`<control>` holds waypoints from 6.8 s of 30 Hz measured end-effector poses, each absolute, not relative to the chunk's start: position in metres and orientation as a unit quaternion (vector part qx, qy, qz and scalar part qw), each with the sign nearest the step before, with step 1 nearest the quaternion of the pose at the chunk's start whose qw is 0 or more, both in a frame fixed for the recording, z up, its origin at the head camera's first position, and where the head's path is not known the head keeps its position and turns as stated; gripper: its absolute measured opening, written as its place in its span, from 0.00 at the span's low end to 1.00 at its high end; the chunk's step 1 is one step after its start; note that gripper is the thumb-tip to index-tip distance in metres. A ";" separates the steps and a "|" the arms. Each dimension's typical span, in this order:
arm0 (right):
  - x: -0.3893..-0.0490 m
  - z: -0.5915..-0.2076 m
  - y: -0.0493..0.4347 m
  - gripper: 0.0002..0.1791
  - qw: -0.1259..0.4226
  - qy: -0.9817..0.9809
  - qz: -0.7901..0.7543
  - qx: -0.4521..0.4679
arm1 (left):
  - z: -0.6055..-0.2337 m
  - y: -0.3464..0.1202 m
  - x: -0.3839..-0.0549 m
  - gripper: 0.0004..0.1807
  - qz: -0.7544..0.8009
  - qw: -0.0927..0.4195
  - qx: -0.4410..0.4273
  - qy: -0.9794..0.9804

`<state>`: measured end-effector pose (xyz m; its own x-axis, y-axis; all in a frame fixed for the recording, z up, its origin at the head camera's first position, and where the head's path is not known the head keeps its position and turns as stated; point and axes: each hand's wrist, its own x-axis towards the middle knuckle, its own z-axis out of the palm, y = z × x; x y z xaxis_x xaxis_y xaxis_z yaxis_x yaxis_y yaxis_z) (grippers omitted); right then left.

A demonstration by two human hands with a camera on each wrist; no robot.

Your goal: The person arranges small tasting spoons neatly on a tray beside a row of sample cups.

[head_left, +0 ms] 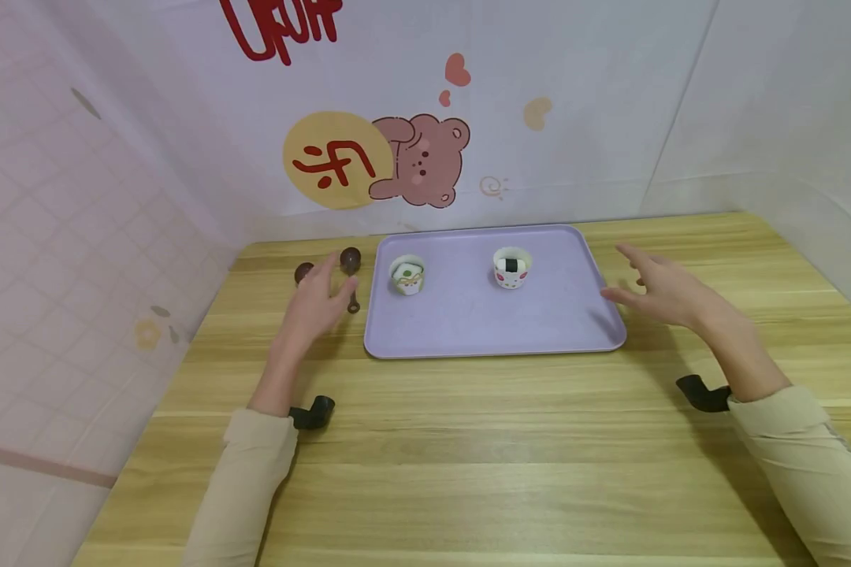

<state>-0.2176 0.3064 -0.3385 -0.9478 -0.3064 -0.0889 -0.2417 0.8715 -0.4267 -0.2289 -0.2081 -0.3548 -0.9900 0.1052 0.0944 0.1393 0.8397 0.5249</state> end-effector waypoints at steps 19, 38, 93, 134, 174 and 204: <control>-0.224 -0.348 0.311 0.44 0.087 0.956 -0.229 -0.161 | -0.357 -0.210 -0.236 0.36 -0.373 0.010 -0.045 -0.927; -0.223 -0.357 0.307 0.29 0.083 0.953 -0.227 -0.182 | -0.365 -0.212 -0.246 0.33 -0.401 -0.011 -0.022 -0.916; -0.226 -0.362 0.309 0.22 0.135 0.926 -0.292 -0.196 | -0.384 -0.210 -0.273 0.22 -0.480 -0.004 0.052 -0.876; -0.230 -0.364 0.315 0.22 0.127 0.929 -0.279 -0.210 | -0.377 -0.206 -0.270 0.18 -0.535 -0.034 0.107 -0.837; -0.226 -0.361 0.311 0.21 0.111 0.934 -0.258 -0.221 | -0.340 -0.183 -0.259 0.16 -0.571 -0.016 0.069 -0.818; -0.228 -0.364 0.312 0.20 0.111 0.933 -0.259 -0.225 | -0.322 -0.162 -0.248 0.17 -0.576 -0.009 0.028 -0.817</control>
<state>-0.2276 0.3116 -0.3638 -0.8746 -0.4764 -0.0898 -0.3619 0.7649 -0.5328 -0.2479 -0.1623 -0.3224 -0.9983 -0.0356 -0.0461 -0.0553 0.3356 0.9404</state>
